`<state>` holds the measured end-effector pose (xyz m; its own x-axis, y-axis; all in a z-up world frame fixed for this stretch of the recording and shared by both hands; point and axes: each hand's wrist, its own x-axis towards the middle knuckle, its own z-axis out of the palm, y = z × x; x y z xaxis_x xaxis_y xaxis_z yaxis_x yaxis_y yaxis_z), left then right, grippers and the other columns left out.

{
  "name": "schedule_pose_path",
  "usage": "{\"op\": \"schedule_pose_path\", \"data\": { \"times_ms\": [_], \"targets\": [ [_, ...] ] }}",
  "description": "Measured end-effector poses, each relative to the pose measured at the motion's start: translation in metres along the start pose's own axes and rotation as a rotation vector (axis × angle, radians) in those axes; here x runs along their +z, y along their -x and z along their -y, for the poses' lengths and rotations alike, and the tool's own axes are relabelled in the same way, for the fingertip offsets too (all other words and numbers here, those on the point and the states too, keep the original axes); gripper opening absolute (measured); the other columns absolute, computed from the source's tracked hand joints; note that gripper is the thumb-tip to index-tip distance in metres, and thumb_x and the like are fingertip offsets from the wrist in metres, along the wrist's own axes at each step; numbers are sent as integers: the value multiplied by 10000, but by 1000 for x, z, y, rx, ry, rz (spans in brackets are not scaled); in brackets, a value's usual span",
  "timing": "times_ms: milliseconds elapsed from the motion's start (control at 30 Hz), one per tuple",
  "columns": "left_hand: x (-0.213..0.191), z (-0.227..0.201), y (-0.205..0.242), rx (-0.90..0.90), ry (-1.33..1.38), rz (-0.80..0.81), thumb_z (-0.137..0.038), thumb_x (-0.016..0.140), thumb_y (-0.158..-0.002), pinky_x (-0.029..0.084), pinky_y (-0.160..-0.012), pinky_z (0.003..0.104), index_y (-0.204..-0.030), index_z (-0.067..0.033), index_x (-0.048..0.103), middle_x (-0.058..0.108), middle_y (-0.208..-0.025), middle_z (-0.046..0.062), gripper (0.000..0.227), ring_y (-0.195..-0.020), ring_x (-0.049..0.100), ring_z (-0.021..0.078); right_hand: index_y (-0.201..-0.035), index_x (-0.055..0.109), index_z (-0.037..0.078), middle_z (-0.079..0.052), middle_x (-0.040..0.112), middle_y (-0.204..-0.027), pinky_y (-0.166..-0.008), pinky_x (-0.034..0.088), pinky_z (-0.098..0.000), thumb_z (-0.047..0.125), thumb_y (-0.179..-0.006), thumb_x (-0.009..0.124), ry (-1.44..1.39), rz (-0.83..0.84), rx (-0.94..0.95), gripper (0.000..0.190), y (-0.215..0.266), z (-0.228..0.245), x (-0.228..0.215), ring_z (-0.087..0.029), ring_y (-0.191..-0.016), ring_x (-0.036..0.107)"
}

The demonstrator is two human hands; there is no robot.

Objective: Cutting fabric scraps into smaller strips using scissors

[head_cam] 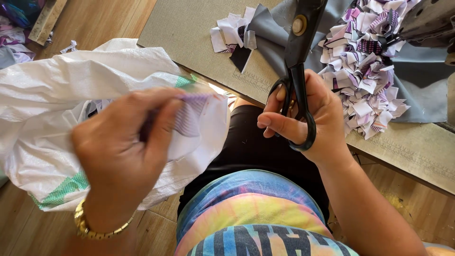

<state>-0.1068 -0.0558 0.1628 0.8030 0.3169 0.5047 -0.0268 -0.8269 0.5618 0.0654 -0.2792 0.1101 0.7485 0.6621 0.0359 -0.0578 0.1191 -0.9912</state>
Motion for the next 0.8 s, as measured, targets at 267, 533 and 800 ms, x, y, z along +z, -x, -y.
{"op": "schedule_pose_path", "data": {
  "times_ms": [267,533,800],
  "targets": [
    [25,-22,17,151,-269,-118,-105,721,-1201,500,-656,421,-1212,10,838,821,-1037,139,164,-733,660,237,-1221,571,40,-155,738,-1064,-646,709,-329,406,-1002,809,-239,234,8,488,12,-12,20,-329,-933,836],
    [75,-4,61,-184,464,13,-6,514,-998,706,-930,317,-1209,-14,671,682,-1296,191,263,-1141,729,264,-1027,663,102,-13,694,-905,-720,574,-224,58,-808,919,-136,-80,225,340,11,-50,10,-96,-791,674],
    [100,95,64,-502,1216,483,-133,788,-989,588,-968,292,-1307,-6,696,750,-1160,55,354,-1076,707,157,-1072,675,120,41,697,-951,-718,560,-186,132,-808,943,87,108,190,376,-5,-26,23,-47,-810,650]
  ]
}}
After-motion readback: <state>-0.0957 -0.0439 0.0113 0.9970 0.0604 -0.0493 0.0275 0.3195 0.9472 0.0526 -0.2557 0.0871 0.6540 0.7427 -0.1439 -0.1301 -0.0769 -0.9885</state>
